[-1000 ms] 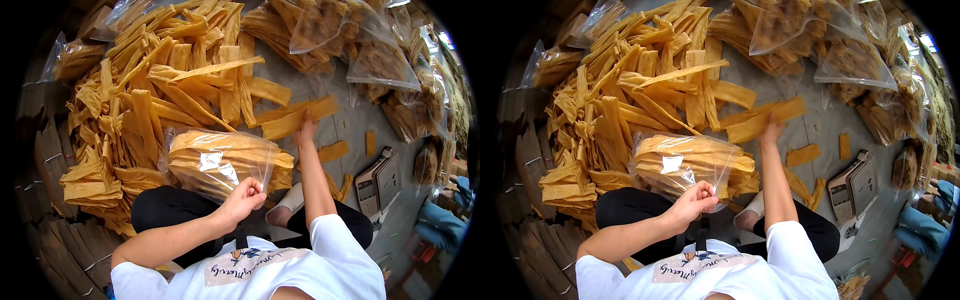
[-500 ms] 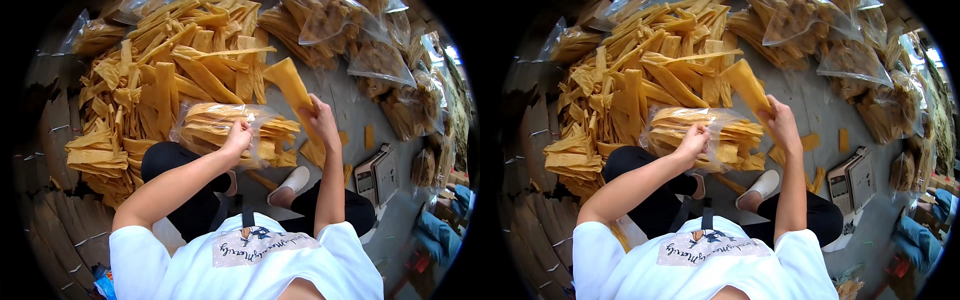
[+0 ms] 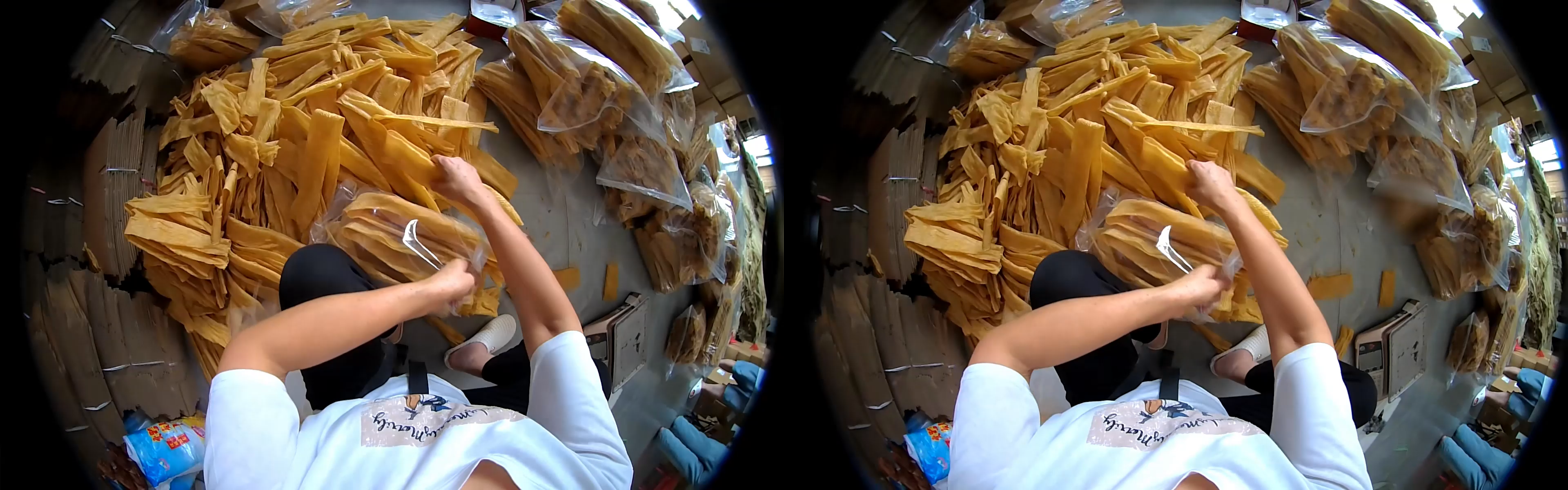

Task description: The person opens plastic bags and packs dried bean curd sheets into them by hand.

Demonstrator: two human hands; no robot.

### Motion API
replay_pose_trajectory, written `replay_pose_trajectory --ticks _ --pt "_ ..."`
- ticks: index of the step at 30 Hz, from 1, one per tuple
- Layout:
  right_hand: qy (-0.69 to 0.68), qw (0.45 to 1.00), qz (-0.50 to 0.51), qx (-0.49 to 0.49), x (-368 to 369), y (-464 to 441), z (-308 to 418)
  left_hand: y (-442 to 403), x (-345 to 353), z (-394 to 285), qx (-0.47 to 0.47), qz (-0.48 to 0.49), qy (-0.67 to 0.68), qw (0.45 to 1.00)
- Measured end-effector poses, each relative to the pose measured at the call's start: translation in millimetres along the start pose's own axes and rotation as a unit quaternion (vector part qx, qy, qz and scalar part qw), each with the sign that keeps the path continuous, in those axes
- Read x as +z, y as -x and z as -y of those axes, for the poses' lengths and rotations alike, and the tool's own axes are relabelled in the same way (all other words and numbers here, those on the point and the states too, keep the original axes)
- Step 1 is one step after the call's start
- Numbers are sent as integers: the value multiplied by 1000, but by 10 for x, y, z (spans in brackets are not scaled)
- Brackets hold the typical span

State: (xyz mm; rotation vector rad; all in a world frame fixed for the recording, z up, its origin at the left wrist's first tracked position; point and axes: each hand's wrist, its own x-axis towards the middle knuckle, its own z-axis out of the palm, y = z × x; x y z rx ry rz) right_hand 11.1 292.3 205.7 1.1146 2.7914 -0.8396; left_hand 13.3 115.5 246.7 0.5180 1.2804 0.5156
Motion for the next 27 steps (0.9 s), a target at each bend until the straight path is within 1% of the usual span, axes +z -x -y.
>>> replay_pose_trajectory --ticks 1,3,4,5,7,8,10,13,14,16,17,19,20,21,22,23,24,26,27 --pt "9 999 35 6 63 -140 50 -15 21 31 -3 1 -23 1000" --pt "-51 998 13 -22 207 -307 124 224 37 -198 -28 28 -36 999" --pt "-72 997 18 -27 234 -350 176 197 40 -133 -25 43 -8 999" --pt "-61 998 18 -28 404 -465 113 196 34 -114 -38 49 19 998" --pt "-77 995 -59 -1 639 -611 52 182 46 -66 -15 40 14 999" --pt "-79 995 -57 -1 694 -667 47 179 32 -57 -13 47 8 999" --pt "-67 982 -158 80 799 -752 54 203 -1 -69 -25 59 -6 998" --pt "-71 985 -138 72 946 -925 52 169 -19 7 -17 63 23 998" --pt "-72 985 -136 72 919 -950 64 177 -25 -12 -34 61 24 997" --pt "-50 991 -55 111 842 -981 89 161 -50 -8 -30 74 31 996" --pt "-51 991 -55 110 863 -991 103 161 -62 -12 -26 89 36 995" --pt "30 994 -36 97 919 -988 157 155 -32 6 -25 80 37 996" --pt "52 993 -67 81 1030 -971 155 148 0 43 -3 56 53 997" --pt "22 981 -190 35 1172 -916 139 138 19 79 20 31 68 997" --pt "-12 993 -99 63 1157 -919 121 181 -9 -31 22 31 67 997" --pt "-44 995 -8 89 1142 -924 86 271 -62 -234 -11 44 46 998" --pt "-42 996 -32 72 1177 -896 27 334 -91 -343 -45 55 27 997" --pt "-57 994 -77 44 1152 -777 -63 270 -88 -247 -45 57 23 997" --pt "-54 994 -79 43 1059 -732 -86 211 -76 -179 -48 63 19 997"
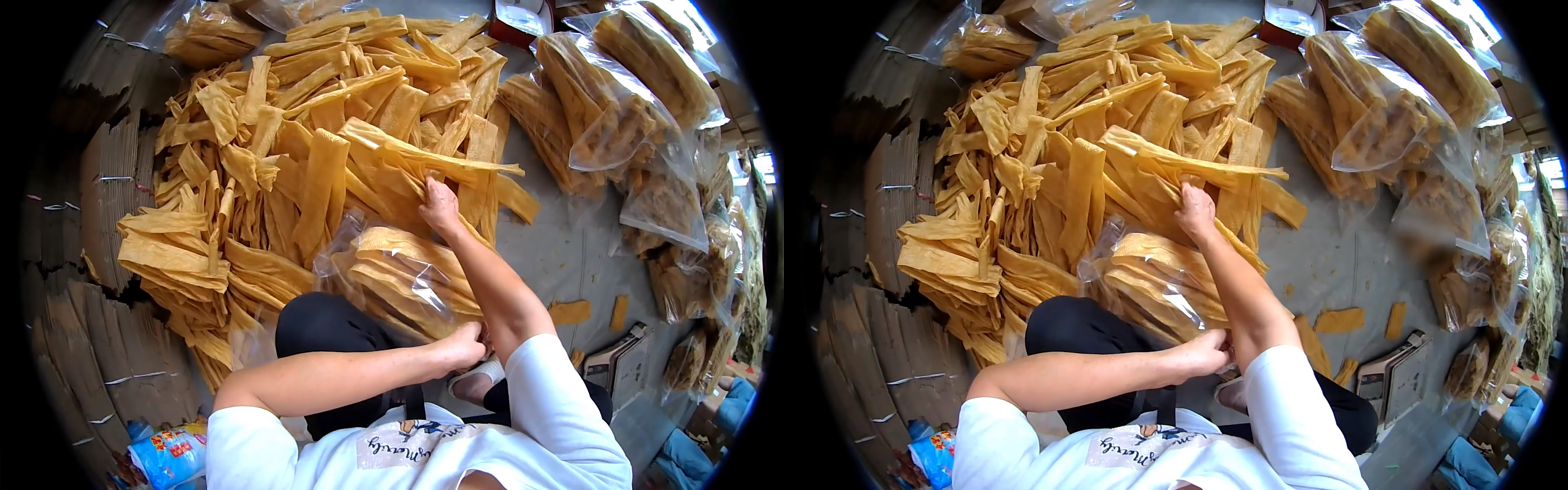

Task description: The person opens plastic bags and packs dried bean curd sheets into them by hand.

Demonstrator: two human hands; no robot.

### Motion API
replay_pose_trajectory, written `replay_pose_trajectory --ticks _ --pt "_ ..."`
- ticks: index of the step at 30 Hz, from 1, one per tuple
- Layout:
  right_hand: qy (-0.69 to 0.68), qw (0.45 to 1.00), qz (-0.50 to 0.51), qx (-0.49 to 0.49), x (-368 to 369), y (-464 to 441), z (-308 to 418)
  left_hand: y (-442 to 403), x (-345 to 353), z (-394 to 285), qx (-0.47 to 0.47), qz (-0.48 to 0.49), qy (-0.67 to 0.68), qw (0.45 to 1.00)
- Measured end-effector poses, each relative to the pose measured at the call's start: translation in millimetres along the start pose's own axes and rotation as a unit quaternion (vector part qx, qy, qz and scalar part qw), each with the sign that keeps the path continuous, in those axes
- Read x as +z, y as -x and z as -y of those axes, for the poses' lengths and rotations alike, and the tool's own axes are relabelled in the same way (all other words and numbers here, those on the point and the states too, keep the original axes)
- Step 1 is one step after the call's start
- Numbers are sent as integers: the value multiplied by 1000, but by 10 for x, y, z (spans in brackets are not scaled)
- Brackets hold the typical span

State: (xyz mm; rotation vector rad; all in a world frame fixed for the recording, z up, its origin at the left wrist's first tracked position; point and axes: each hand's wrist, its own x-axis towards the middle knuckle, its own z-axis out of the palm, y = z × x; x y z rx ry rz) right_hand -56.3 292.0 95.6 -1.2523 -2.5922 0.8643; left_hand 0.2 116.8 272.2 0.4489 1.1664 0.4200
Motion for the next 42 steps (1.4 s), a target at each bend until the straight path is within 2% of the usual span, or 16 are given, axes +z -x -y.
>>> replay_pose_trajectory --ticks 2,10,15,18,20,23,25,26,28,29,32,33,35,37,40,42 --pt "-71 993 -79 -49 -288 98 6 -59 13 79 19 -19 -6 1000" --pt "-334 924 -153 -107 -1883 917 255 -243 42 62 66 -36 -52 996" --pt "-330 924 -163 -101 -2867 1734 443 -216 120 -102 105 -146 56 982" --pt "-297 938 -149 -101 -3285 2221 536 -157 -66 -475 338 -346 165 859" --pt "-221 966 -103 -90 -3476 2523 573 109 -191 -798 547 -323 87 767" --pt "-218 967 -69 -109 -3661 2894 769 641 65 -1088 677 -231 5 699" --pt "-255 960 -17 -117 -3685 3055 862 626 -30 -1232 672 -44 -99 732" --pt "-259 959 -16 -116 -3663 3110 896 640 28 -1185 670 -45 -101 734" --pt "-405 907 -1 -115 -3575 3205 965 666 221 -1110 534 239 2 811" --pt "-408 906 -2 -115 -3507 3235 955 743 308 -992 468 257 39 845" --pt "-527 846 -75 -31 -3207 3277 825 591 425 -561 412 319 127 844" --pt "-561 823 -91 1 -3085 3313 783 596 447 -390 410 317 125 846" --pt "-597 795 -103 36 -2812 3376 700 654 504 -79 394 169 101 898" --pt "-658 733 -82 153 -2499 3423 631 481 503 166 353 135 121 918" --pt "-672 706 -101 198 -2133 3443 546 343 523 314 300 120 186 928" --pt "-649 732 -97 185 -2001 3505 531 285 510 345 312 86 140 936"
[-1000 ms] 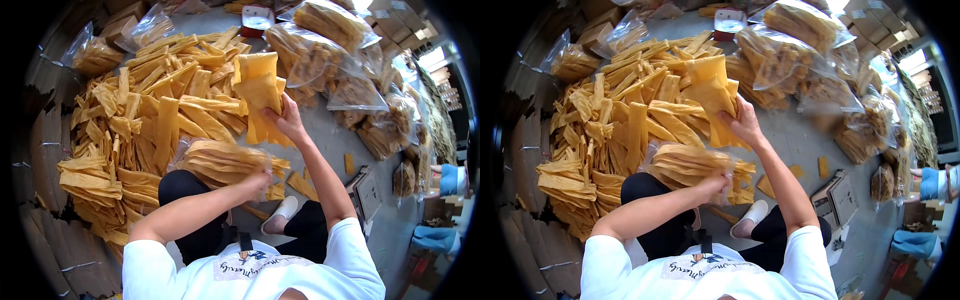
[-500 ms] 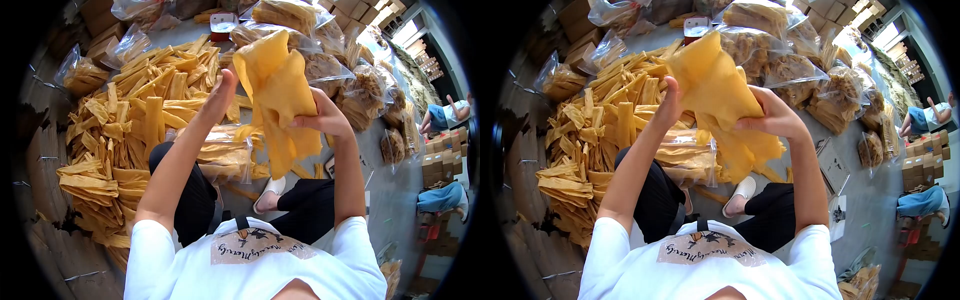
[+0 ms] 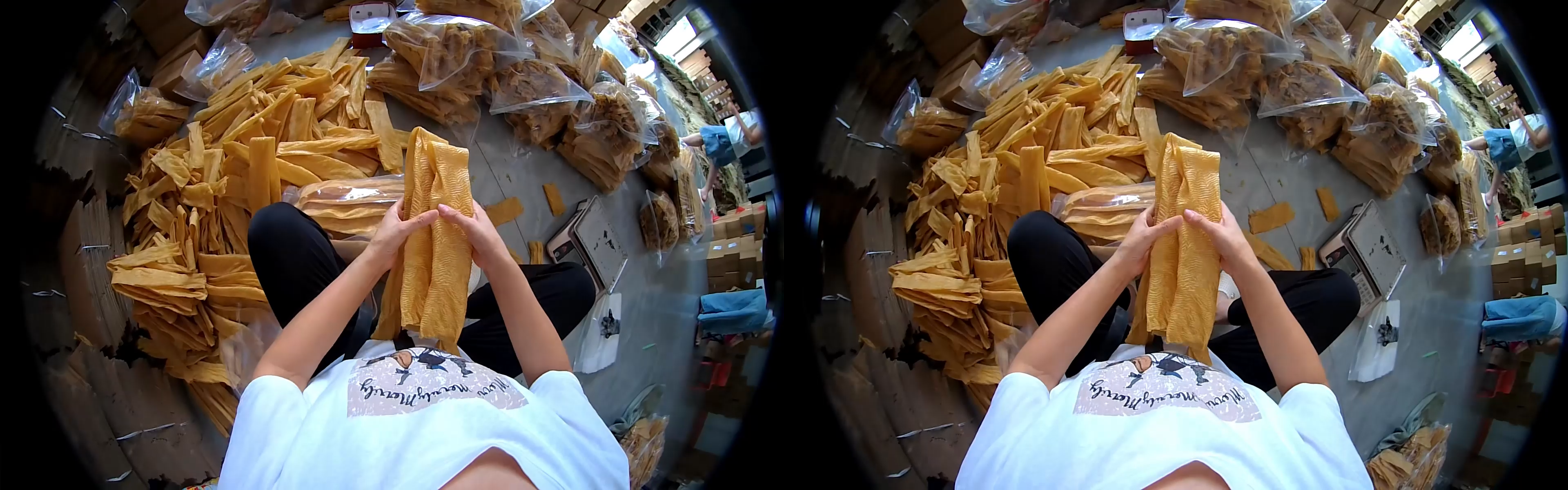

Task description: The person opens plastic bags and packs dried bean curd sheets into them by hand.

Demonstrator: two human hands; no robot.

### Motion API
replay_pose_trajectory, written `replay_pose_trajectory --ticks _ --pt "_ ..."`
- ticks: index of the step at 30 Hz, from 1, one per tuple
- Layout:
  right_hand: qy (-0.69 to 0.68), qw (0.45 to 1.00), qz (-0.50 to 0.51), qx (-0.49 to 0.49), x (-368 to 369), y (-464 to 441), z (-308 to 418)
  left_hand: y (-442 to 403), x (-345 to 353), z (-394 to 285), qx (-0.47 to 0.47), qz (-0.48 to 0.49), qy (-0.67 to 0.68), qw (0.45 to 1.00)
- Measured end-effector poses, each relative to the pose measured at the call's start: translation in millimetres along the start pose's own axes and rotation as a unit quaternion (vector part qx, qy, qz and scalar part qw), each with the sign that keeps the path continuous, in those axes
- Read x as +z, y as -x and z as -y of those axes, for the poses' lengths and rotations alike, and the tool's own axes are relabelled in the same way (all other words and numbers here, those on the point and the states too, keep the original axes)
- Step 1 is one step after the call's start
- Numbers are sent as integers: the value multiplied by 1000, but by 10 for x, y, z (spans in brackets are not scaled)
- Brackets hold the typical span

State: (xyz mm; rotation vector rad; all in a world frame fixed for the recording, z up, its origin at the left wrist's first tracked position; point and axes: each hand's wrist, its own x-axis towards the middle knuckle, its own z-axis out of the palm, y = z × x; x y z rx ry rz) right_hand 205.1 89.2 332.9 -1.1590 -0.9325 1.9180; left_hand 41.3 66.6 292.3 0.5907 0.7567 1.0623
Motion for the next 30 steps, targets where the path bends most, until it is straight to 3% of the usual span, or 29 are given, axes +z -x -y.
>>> replay_pose_trajectory --ticks 5,7,10,12,13,14,16,22,24,26,27,28,29,30 --pt "-10 999 -13 38 17 56 -181 124 105 -27 -1 -20 -50 999" --pt "-24 999 -18 39 54 66 -190 130 216 -6 14 -45 -151 987" --pt "-32 999 -21 19 75 94 -104 68 212 -107 27 -32 -143 989" --pt "-17 997 53 -45 -55 139 -116 19 217 -172 42 -38 -87 995" --pt "55 991 81 -86 -88 152 -171 1 229 -192 56 -38 -32 997" --pt "54 992 85 -82 -67 174 -198 -16 282 -185 56 -44 -31 997" --pt "128 979 68 -144 -27 236 -213 -79 452 -109 98 -86 11 991" --pt "50 993 27 -99 -253 280 -114 -258 518 125 103 -84 -96 986" --pt "62 994 10 -95 -427 258 -92 -346 324 272 101 -122 -51 986" --pt "77 992 -25 -95 -537 286 -22 -300 160 340 130 -172 -129 968" --pt "68 993 -26 -90 -584 288 13 -313 32 462 93 -264 -362 889" --pt "59 994 -25 -84 -611 274 37 -330 -65 573 50 -338 -570 747" --pt "79 992 -28 -96 -628 240 34 -354 -78 659 32 -351 -612 708" --pt "79 992 -27 -95 -629 210 38 -396 -141 698 31 -352 -611 708"
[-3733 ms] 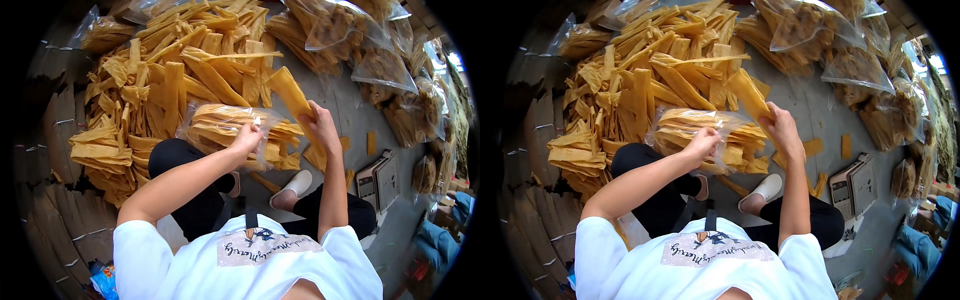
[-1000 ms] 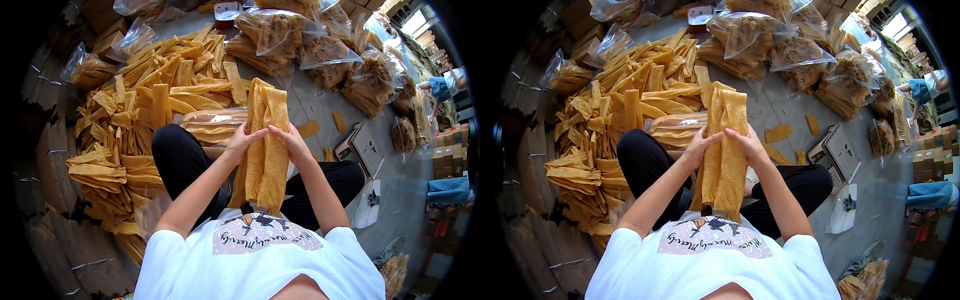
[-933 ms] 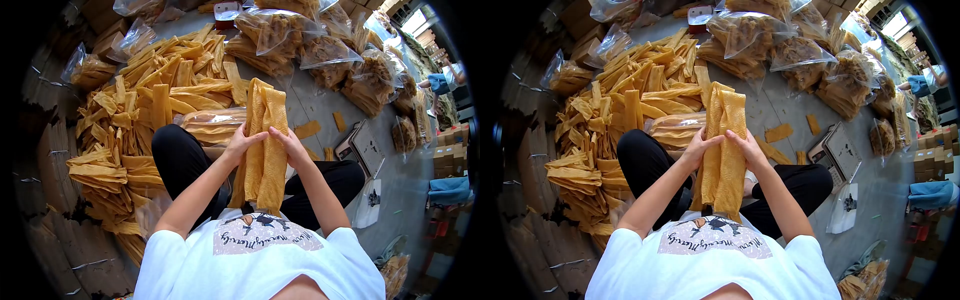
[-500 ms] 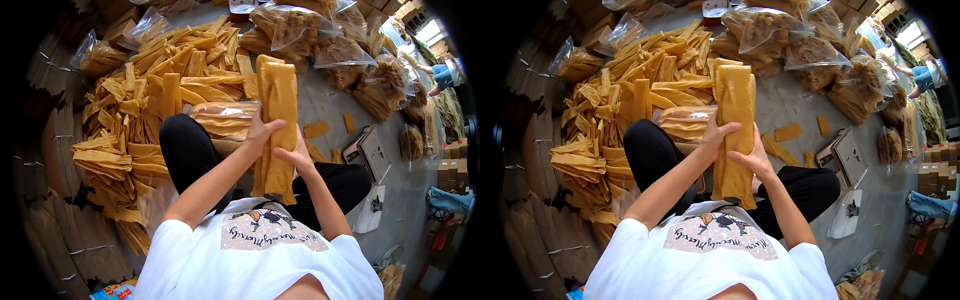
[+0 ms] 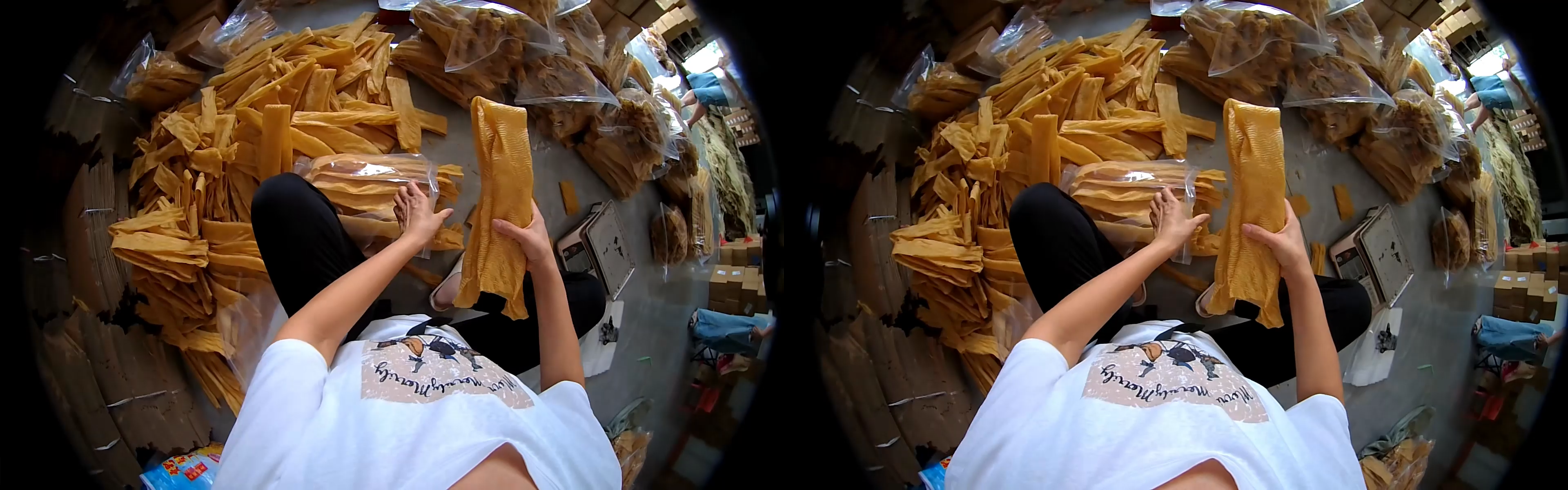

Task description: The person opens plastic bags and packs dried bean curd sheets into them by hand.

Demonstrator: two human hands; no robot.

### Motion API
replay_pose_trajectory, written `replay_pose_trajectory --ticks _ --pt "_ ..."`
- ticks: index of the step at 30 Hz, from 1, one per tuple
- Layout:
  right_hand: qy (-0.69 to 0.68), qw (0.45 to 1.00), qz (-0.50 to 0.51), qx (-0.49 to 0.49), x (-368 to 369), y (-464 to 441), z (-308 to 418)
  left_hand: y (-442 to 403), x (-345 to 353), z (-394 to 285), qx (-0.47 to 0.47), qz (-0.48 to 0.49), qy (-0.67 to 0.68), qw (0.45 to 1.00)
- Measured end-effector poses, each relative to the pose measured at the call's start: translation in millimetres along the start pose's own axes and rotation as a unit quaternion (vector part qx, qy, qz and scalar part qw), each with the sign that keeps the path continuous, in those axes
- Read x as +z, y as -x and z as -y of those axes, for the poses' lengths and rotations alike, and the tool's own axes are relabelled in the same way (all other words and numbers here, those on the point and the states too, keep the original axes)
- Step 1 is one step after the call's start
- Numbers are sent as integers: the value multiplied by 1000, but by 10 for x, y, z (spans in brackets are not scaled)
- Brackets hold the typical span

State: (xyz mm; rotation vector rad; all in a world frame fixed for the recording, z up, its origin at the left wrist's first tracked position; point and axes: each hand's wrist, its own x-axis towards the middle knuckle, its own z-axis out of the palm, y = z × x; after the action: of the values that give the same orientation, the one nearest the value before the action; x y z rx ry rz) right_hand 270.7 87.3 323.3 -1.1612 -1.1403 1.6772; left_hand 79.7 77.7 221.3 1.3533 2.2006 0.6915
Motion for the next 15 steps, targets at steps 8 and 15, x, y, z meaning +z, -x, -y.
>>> replay_pose_trajectory --ticks 8,15 --pt "205 968 145 -1 73 -259 -52 -675 -260 587 -290 64 503 811" --pt "443 854 263 67 -135 -696 -989 -539 -313 484 -154 -90 412 894"
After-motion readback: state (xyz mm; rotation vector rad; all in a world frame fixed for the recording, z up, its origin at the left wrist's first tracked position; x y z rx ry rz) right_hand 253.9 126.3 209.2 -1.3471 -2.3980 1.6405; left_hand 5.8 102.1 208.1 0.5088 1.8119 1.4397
